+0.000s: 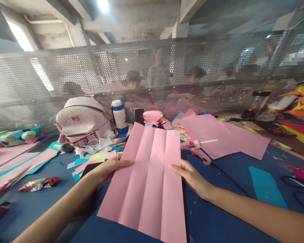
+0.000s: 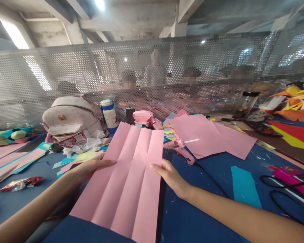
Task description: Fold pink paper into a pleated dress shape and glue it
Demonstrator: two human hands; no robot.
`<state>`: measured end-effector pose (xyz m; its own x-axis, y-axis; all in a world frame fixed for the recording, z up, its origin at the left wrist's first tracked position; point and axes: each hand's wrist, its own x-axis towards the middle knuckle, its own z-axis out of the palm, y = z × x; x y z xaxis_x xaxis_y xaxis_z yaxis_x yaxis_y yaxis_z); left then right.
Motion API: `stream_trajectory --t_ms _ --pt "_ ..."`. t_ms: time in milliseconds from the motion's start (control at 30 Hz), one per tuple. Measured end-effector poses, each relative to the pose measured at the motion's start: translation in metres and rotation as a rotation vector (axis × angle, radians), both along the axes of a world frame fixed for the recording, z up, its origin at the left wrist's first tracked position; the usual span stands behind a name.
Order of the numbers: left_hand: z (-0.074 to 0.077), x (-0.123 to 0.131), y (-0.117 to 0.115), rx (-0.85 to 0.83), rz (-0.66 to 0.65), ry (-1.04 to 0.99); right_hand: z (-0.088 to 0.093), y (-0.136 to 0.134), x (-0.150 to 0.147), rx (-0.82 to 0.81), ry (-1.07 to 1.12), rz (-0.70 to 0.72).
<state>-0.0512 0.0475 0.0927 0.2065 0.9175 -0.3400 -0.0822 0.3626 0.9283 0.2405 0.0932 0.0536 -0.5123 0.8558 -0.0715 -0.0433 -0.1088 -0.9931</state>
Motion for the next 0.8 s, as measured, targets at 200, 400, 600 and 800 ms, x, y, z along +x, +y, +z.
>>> stream_trajectory --t_ms 200,400,600,800 --pt "-0.006 0.001 -0.001 0.018 -0.015 0.002 0.001 -0.001 0.0 0.014 -0.037 0.017" --pt "-0.004 0.004 -0.004 0.084 -0.023 0.007 -0.002 0.004 0.003 0.014 -0.15 0.037" --pt "0.0 0.001 -0.002 0.124 0.095 0.049 0.007 0.011 0.014 0.042 -0.34 0.187" --pt "-0.008 -0.003 0.004 0.176 0.185 0.107 0.018 0.014 0.038 0.235 -0.547 0.238"
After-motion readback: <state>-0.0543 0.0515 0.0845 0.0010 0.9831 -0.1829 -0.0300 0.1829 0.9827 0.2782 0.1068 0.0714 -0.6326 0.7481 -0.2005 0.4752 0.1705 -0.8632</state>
